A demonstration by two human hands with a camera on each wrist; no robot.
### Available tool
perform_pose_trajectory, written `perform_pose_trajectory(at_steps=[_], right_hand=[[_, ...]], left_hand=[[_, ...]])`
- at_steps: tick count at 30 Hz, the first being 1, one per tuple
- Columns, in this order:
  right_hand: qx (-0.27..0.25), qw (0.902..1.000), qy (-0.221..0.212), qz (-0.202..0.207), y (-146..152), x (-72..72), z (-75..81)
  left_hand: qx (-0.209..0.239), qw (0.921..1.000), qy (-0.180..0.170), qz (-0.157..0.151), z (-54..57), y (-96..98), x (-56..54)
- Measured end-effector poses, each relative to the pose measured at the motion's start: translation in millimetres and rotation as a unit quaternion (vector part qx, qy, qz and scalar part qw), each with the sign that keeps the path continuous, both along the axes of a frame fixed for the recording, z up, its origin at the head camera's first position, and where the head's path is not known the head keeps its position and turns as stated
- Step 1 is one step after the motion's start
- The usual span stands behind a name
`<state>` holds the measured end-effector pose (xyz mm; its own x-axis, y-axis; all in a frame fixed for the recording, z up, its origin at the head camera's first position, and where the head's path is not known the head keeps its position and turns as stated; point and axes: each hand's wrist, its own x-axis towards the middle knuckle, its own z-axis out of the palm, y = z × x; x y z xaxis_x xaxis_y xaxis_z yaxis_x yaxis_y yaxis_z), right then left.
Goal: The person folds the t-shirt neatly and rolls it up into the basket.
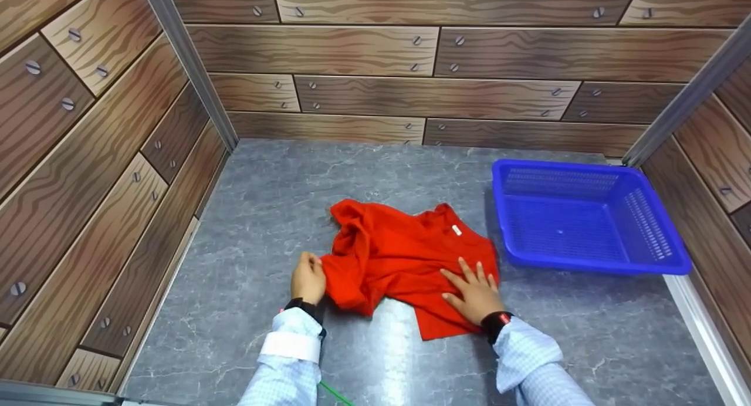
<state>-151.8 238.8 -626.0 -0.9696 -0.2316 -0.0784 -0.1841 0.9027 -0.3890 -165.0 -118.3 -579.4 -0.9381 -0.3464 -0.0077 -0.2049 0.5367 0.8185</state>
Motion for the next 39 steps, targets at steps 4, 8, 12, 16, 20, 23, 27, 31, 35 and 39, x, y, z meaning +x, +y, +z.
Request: perform_pose_trajectory(at_steps=[4,8,12,16,20,23,27,31,35,39], right_hand=[[0.002,1.0000,-0.006,0.000,-1.1,-0.2,1.7],[0.006,0.9999,-0.010,0.001,-0.2,-0.6,1.8],[-0.001,1.0000,-0.005,-0.001,2.3,-0.8,-1.5],[-0.002,1.0000,-0.004,0.001,3.3,-1.5,-4.0],[-0.004,1.0000,-0.003,0.003,2.5,-1.8,-3.2],[-0.004,1.0000,-0.002,-0.001,2.0,-1.4,-1.9],[0.002,0.9999,-0.008,-0.007,3.4,0.2,1.4],[0.008,0.9999,-0.013,-0.003,4.8,3.0,5.4],[0.009,0.9999,-0.014,0.002,6.5,7.2,7.2],[0.000,0.9999,-0.013,0.006,6.5,12.6,8.3]], left_hand=[[0.022,0.9970,0.046,0.058,8.5,-11.3,-0.5],[0.047,0.9879,0.100,0.109,15.6,-26.1,0.5],[0.076,0.9736,0.165,0.138,20.9,-43.4,3.3],[0.094,0.9600,0.218,0.149,18.0,-59.8,10.8],[0.056,0.9605,0.237,0.134,3.9,-71.2,23.6],[-0.012,0.9730,0.205,0.104,-11.2,-76.9,35.1],[-0.084,0.9895,0.109,0.045,-28.0,-80.8,48.1],[-0.122,0.9925,0.002,-0.006,-31.7,-82.9,52.0],[-0.137,0.9886,-0.061,-0.007,-24.3,-81.1,40.9],[-0.124,0.9907,-0.053,0.011,-14.1,-72.7,19.6]])
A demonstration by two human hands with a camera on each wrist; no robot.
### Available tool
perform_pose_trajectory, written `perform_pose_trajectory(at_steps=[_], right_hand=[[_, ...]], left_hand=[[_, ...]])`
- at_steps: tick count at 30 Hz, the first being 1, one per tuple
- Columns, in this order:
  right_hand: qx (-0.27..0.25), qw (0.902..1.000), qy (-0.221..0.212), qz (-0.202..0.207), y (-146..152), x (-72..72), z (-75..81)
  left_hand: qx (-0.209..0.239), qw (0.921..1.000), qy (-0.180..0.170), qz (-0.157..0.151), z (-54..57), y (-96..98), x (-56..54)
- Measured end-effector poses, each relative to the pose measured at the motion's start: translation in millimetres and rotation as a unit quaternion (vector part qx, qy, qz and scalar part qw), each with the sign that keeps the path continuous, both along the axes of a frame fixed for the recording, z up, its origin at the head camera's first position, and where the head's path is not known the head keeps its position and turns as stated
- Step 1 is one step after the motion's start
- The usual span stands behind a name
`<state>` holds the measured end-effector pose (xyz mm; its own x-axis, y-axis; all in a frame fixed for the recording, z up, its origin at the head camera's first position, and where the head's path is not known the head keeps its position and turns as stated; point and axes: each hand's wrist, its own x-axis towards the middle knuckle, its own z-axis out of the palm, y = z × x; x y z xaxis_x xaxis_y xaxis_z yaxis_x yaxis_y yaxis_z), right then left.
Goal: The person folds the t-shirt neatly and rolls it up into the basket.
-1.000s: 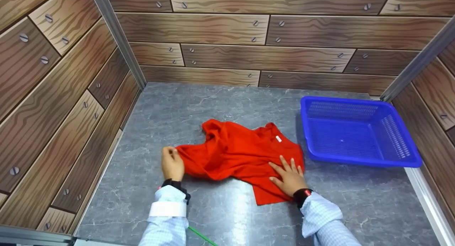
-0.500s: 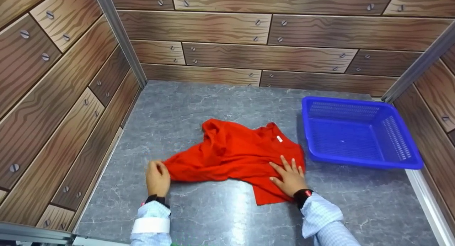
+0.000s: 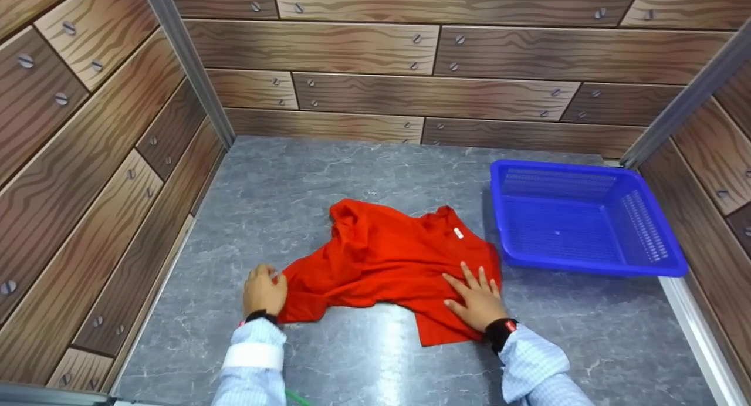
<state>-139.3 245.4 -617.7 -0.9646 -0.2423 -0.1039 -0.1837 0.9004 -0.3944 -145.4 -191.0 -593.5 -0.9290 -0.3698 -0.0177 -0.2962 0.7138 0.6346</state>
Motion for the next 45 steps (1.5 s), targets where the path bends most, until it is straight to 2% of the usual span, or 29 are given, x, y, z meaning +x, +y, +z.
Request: perform_pose_trajectory(at_steps=[3,6,10,15,18,20,25,29,32,37,45], right_hand=[[-0.004,1.0000,0.002,0.000,0.5,3.6,-1.4],[0.000,1.0000,0.005,0.002,0.8,5.4,-3.6],[0.008,0.9999,0.007,0.001,1.4,6.6,-4.4],[0.006,1.0000,-0.002,-0.005,2.8,7.5,-2.5],[0.008,0.9999,-0.004,-0.005,1.9,7.6,-2.6],[0.010,0.9999,0.000,-0.005,1.8,7.7,-3.7],[0.013,0.9999,0.007,-0.006,2.8,7.2,-6.7],[0.013,0.9999,0.006,-0.006,3.6,6.5,-9.7],[0.009,0.9999,0.008,-0.007,3.6,6.1,-11.6],[0.010,0.9999,0.001,-0.008,3.7,6.0,-9.1],[0.006,0.9999,-0.005,-0.009,2.2,7.1,-3.2]], left_hand=[[0.005,0.9997,0.018,-0.014,6.3,12.0,-18.1],[0.011,0.9992,0.022,-0.031,10.3,24.1,-34.4],[0.028,0.9985,-0.008,-0.045,11.7,36.0,-51.2],[0.051,0.9956,-0.047,-0.062,5.9,47.2,-63.3],[0.060,0.9930,-0.068,-0.076,2.6,52.1,-65.6],[0.048,0.9916,-0.077,-0.092,1.1,55.6,-66.4],[0.002,0.9885,-0.082,-0.127,-3.5,63.7,-67.7],[-0.009,0.9856,-0.088,-0.144,-8.8,68.2,-68.6],[-0.013,0.9841,-0.094,-0.150,-8.7,68.9,-69.2],[-0.005,0.9879,-0.082,-0.131,1.6,68.1,-69.2],[0.010,0.9975,-0.017,-0.067,12.3,56.5,-71.1]])
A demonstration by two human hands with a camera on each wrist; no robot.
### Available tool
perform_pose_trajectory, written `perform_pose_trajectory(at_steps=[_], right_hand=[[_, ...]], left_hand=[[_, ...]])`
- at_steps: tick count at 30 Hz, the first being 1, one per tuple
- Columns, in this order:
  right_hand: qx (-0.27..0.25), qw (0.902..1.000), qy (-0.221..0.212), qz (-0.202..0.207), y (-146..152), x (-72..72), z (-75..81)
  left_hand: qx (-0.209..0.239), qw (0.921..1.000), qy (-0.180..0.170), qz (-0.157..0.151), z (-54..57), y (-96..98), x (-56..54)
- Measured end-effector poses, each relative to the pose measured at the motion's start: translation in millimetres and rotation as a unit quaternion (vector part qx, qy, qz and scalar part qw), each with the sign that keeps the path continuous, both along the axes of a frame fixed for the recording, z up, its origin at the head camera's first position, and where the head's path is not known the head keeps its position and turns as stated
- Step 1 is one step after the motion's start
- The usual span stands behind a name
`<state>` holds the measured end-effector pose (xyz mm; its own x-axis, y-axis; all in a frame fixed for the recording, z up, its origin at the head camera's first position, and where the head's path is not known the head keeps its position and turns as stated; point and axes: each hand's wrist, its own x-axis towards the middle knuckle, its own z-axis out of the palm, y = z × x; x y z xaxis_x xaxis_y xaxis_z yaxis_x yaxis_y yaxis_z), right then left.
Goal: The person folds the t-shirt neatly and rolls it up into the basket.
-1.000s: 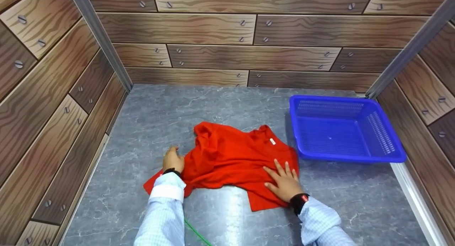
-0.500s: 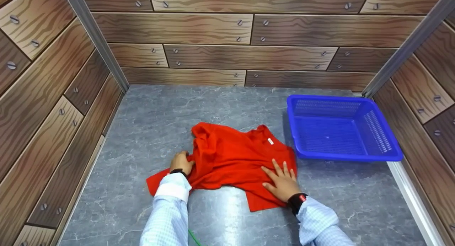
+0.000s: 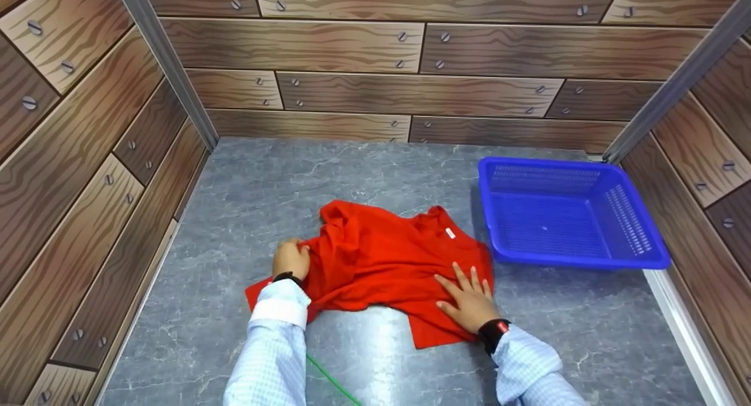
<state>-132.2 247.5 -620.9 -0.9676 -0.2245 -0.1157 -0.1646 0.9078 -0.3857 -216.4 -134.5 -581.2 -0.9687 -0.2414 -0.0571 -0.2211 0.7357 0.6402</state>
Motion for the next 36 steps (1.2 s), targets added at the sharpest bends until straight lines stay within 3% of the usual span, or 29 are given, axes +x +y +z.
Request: perform_pose_trajectory(at_steps=[8,13,18,24,30,36], right_hand=[[-0.005,1.0000,-0.005,-0.001,-1.6,0.1,0.1],[-0.005,1.0000,-0.006,-0.001,-2.4,0.6,-1.4],[-0.007,1.0000,-0.003,0.004,-3.1,1.2,-2.9],[-0.011,0.9999,0.005,0.005,-2.9,1.6,-5.7],[-0.012,0.9999,0.001,0.005,-1.1,0.9,-6.7],[-0.014,0.9999,-0.004,0.000,-1.2,-0.8,1.5]], left_hand=[[0.023,0.9910,0.072,0.110,7.6,-19.1,1.6],[0.053,0.9876,0.071,0.130,9.8,-41.3,4.0],[0.046,0.9845,0.073,0.152,12.3,-61.0,9.1],[0.040,0.9807,0.092,0.168,13.3,-66.9,13.3],[0.040,0.9840,0.072,0.158,-1.2,-65.8,15.9],[0.054,0.9857,0.088,0.134,-8.9,-47.7,36.8]])
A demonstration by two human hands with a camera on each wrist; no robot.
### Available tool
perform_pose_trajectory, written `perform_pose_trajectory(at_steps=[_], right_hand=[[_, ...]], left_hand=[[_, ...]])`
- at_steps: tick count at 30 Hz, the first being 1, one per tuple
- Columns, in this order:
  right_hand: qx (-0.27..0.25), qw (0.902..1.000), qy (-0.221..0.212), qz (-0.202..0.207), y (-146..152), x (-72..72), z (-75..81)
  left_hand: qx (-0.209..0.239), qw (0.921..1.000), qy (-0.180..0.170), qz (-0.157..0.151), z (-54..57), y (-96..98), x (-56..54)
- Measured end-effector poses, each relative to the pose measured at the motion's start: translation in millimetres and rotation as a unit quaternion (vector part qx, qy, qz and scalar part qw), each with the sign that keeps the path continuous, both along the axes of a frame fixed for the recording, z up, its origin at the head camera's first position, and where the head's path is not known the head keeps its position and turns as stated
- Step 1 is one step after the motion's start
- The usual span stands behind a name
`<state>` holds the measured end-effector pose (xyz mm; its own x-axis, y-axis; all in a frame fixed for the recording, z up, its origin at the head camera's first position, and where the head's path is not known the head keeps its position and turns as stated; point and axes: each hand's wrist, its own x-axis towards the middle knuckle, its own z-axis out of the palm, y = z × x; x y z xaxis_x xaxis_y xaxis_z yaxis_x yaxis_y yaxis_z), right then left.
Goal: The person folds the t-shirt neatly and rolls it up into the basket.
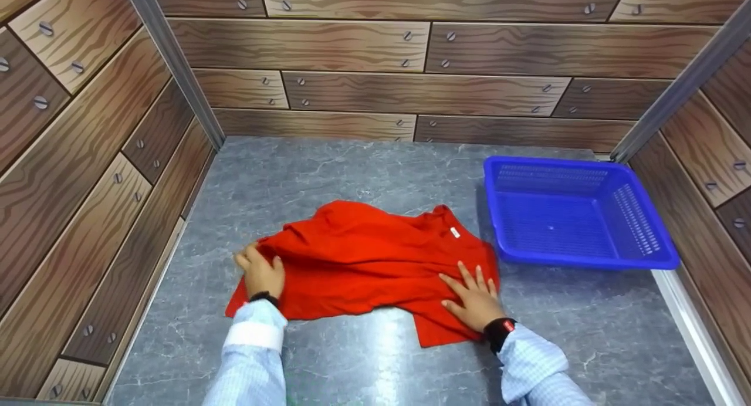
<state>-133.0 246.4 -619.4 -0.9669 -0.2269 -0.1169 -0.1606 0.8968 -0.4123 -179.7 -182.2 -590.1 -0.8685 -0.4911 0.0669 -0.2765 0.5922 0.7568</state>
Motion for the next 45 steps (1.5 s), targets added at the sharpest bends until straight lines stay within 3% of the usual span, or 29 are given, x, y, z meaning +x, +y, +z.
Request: perform_pose_trajectory(at_steps=[4,8,10,12,17,23,28,38,45], right_hand=[[-0.001,0.9996,0.026,-0.008,-3.8,1.3,5.6],[-0.024,0.9914,0.128,0.010,-14.0,4.7,9.2],[-0.036,0.9817,0.184,0.033,-20.9,7.4,11.7],[-0.032,0.9751,0.212,0.055,-28.4,11.6,14.5],[0.019,0.9836,0.167,0.065,-40.2,21.5,11.4],[0.054,0.9952,0.078,0.022,-34.5,20.4,-8.0],[0.051,0.9975,0.043,0.023,-31.5,14.0,-13.5],[0.050,0.9982,0.025,0.021,-37.4,-10.6,-3.7],[0.052,0.9985,0.018,0.009,-44.5,-23.4,-4.0]], left_hand=[[-0.076,0.9951,-0.017,-0.062,-3.1,20.0,22.5],[-0.150,0.9767,-0.057,-0.142,-10.8,39.1,42.1],[-0.172,0.9675,-0.077,-0.169,-14.5,48.3,47.7],[-0.191,0.9592,-0.096,-0.185,-17.2,56.9,49.5],[-0.215,0.9446,-0.149,-0.199,-23.2,72.5,44.1],[-0.202,0.9397,-0.178,-0.211,-37.6,73.3,37.4],[-0.200,0.9359,-0.175,-0.231,-46.4,65.0,33.0],[-0.193,0.9325,-0.193,-0.237,-39.6,61.4,8.0],[-0.198,0.9242,-0.221,-0.241,-37.4,58.3,-11.2]])
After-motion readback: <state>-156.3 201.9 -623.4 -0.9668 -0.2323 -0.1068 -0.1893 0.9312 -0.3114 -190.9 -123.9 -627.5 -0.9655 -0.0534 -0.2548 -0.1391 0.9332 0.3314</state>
